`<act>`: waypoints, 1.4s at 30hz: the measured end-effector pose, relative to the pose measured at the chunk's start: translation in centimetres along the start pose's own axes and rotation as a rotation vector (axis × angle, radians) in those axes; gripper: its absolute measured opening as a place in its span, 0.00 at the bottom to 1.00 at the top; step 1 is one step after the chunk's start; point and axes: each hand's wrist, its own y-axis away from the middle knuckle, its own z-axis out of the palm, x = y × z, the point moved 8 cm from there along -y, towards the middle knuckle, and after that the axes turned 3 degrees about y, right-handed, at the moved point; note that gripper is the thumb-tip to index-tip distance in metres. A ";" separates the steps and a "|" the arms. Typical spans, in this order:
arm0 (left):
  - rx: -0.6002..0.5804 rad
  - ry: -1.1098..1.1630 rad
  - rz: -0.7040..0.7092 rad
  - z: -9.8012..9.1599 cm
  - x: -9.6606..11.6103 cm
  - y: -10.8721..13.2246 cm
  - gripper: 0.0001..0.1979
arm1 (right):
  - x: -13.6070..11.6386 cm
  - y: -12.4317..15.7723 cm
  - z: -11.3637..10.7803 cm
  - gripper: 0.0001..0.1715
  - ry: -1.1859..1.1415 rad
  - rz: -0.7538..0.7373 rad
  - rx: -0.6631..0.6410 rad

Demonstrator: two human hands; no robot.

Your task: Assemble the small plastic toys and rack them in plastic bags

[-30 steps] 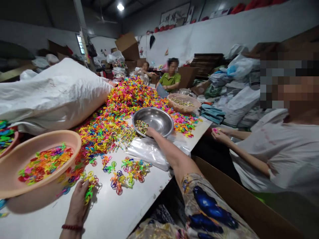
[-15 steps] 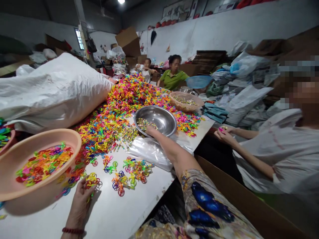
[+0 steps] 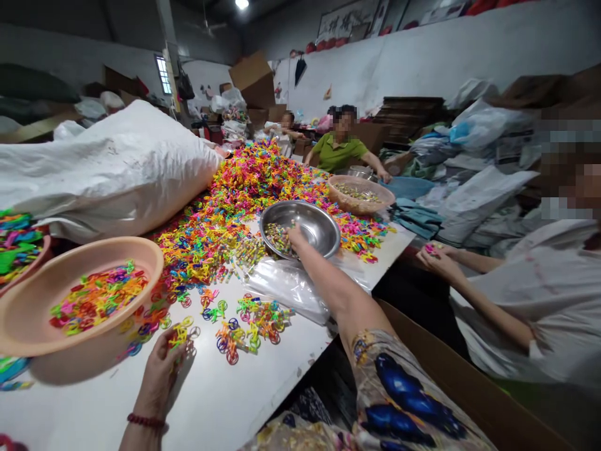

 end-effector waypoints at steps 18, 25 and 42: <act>-0.127 0.263 -0.015 1.0 0.7 0.4 0.07 | -2.6 25.3 20.3 0.11 -0.675 0.481 -0.931; -0.038 0.214 0.057 -0.7 1.9 0.2 0.08 | -2.5 29.2 25.4 0.19 -0.585 0.422 -0.884; -0.127 -0.133 0.412 0.8 2.9 2.1 0.15 | -3.0 30.2 23.5 0.20 -0.249 0.158 -0.740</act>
